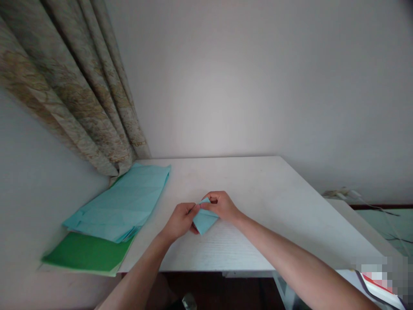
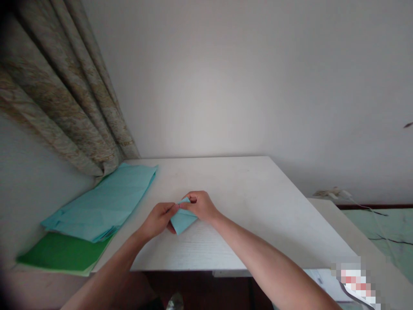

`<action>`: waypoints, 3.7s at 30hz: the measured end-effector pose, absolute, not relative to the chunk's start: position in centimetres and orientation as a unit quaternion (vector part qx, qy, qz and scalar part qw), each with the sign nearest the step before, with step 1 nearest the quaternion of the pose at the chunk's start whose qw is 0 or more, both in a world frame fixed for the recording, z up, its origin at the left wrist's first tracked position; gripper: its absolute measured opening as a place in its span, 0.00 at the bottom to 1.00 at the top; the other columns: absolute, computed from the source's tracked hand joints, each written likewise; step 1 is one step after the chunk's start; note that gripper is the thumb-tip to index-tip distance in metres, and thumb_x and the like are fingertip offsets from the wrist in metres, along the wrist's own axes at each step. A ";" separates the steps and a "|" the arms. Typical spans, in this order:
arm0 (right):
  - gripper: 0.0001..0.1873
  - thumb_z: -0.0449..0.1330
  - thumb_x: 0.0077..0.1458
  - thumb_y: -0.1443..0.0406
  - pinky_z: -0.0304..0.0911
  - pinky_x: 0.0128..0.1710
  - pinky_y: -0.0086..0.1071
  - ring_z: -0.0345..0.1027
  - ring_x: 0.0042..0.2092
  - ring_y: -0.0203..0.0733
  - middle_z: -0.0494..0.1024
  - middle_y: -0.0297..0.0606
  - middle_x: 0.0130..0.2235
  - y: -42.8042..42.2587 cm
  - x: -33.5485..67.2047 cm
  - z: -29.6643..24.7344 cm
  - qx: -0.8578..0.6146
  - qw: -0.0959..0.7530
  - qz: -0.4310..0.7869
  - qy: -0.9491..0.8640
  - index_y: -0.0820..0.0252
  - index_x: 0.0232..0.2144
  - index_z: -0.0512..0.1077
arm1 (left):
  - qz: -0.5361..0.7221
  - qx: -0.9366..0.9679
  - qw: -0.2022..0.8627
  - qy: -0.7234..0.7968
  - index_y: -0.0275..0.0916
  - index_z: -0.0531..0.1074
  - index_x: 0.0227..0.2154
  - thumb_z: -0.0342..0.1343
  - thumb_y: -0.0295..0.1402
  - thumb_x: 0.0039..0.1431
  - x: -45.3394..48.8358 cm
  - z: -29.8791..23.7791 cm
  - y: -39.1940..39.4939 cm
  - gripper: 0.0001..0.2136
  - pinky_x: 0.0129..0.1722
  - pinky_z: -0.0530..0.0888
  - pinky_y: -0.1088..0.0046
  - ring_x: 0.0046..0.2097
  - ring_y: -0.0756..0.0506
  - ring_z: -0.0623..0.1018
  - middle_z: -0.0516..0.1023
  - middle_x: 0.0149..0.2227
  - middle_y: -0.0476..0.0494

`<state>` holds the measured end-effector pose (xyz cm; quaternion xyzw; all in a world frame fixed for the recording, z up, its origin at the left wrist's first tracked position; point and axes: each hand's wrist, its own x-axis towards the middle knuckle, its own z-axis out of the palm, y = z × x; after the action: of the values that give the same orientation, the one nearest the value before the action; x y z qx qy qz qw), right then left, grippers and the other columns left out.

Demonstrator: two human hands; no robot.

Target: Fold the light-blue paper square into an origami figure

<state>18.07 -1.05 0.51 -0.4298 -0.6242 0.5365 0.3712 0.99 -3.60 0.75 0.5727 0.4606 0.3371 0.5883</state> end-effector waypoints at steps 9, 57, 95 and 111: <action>0.24 0.56 0.52 0.50 0.41 0.21 0.28 0.47 0.21 0.30 0.54 0.27 0.16 -1.2 18.2 1.0 -0.428 0.355 0.448 -0.700 0.62 0.15 0.66 | 0.291 0.661 0.508 0.469 0.41 0.62 0.16 0.46 0.50 0.56 0.0 1.3 -3.7 0.21 0.13 0.59 0.77 0.12 0.49 0.66 0.65 0.09 0.51; 0.19 0.71 0.35 0.55 0.65 0.25 0.31 0.68 0.24 0.37 0.75 0.35 0.23 -1.0 17.6 0.9 -0.427 0.428 0.648 -0.464 0.63 0.23 0.72 | 0.354 0.668 0.423 0.500 0.39 0.62 0.16 0.46 0.45 0.59 -1.0 1.9 -3.0 0.20 0.18 0.59 0.77 0.14 0.53 0.61 0.63 0.11 0.54; 0.21 0.68 0.38 0.51 0.66 0.24 0.31 0.71 0.24 0.39 0.76 0.38 0.23 -1.0 17.6 0.8 -0.406 0.384 0.660 -0.502 0.64 0.24 0.73 | 0.412 0.589 0.500 0.483 0.36 0.66 0.17 0.52 0.47 0.52 0.5 1.1 -2.8 0.19 0.16 0.60 0.77 0.14 0.53 0.65 0.70 0.14 0.48; 0.19 0.71 0.34 0.57 0.64 0.26 0.29 0.69 0.23 0.36 0.75 0.35 0.20 -1.2 17.6 1.3 -0.412 0.449 0.657 -0.445 0.63 0.19 0.68 | 0.378 0.590 0.506 0.503 0.36 0.68 0.08 0.48 0.48 0.56 1.6 1.1 -3.5 0.27 0.18 0.57 0.74 0.13 0.53 0.60 0.63 0.08 0.48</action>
<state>17.61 -1.16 1.27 -0.4119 -0.4448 0.6566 0.4487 1.64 -3.46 1.11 0.5902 0.5029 0.3780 0.5058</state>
